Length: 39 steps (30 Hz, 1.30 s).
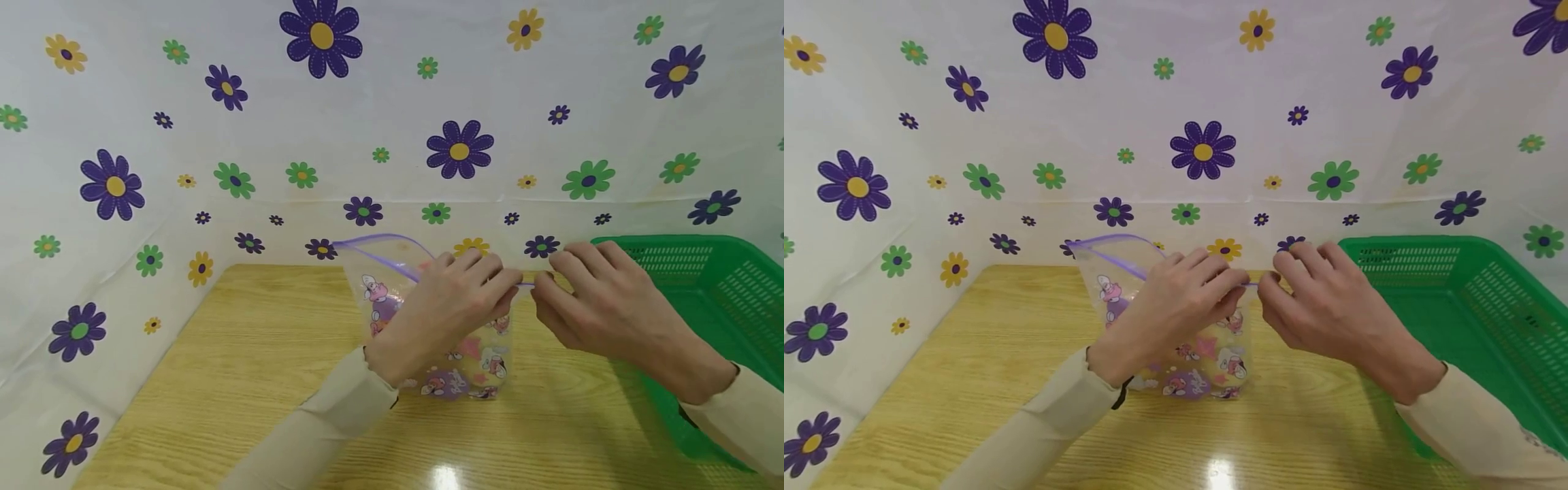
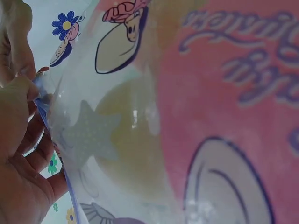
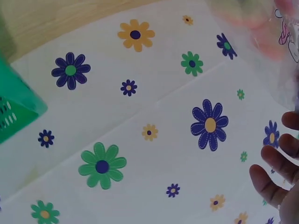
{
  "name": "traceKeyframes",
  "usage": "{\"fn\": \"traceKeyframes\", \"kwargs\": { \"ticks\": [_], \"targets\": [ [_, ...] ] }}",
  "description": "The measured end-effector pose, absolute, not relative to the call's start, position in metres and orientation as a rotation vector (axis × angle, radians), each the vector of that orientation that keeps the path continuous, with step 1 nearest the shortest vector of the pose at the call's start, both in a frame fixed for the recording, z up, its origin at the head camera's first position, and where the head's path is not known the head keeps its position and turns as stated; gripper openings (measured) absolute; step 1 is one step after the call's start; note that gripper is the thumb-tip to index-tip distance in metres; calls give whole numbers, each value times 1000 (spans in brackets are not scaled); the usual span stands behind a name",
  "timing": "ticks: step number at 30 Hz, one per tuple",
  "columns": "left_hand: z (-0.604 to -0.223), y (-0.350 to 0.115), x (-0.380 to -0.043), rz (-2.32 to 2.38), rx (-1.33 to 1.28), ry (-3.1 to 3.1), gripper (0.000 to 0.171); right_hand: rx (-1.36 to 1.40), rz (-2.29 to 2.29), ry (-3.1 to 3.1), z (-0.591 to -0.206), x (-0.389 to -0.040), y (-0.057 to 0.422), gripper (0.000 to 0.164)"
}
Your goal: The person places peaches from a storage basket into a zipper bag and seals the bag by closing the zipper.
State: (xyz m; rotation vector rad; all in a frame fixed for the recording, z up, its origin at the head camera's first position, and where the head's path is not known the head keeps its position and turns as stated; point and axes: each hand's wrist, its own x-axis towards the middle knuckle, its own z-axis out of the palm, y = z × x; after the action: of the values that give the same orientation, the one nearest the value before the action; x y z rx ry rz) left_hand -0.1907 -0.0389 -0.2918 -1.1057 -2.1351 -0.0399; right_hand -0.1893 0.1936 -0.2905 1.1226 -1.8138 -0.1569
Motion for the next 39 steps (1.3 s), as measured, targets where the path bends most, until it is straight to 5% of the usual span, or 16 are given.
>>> {"fn": "traceKeyframes", "kwargs": {
  "ticks": [13, 21, 39],
  "targets": [
    [-293, -40, -192, 248, -1055, -2080, 8, 1192, -308, -1824, -282, -186, 194, 44],
    [-297, -46, -198, 356, -989, -1929, 23, 1183, -260, -1851, -285, -185, 196, 47],
    [-297, -55, -202, 369, -1049, -1802, 20, 1136, -294, -1880, -284, -180, 196, 51]
  ]
}}
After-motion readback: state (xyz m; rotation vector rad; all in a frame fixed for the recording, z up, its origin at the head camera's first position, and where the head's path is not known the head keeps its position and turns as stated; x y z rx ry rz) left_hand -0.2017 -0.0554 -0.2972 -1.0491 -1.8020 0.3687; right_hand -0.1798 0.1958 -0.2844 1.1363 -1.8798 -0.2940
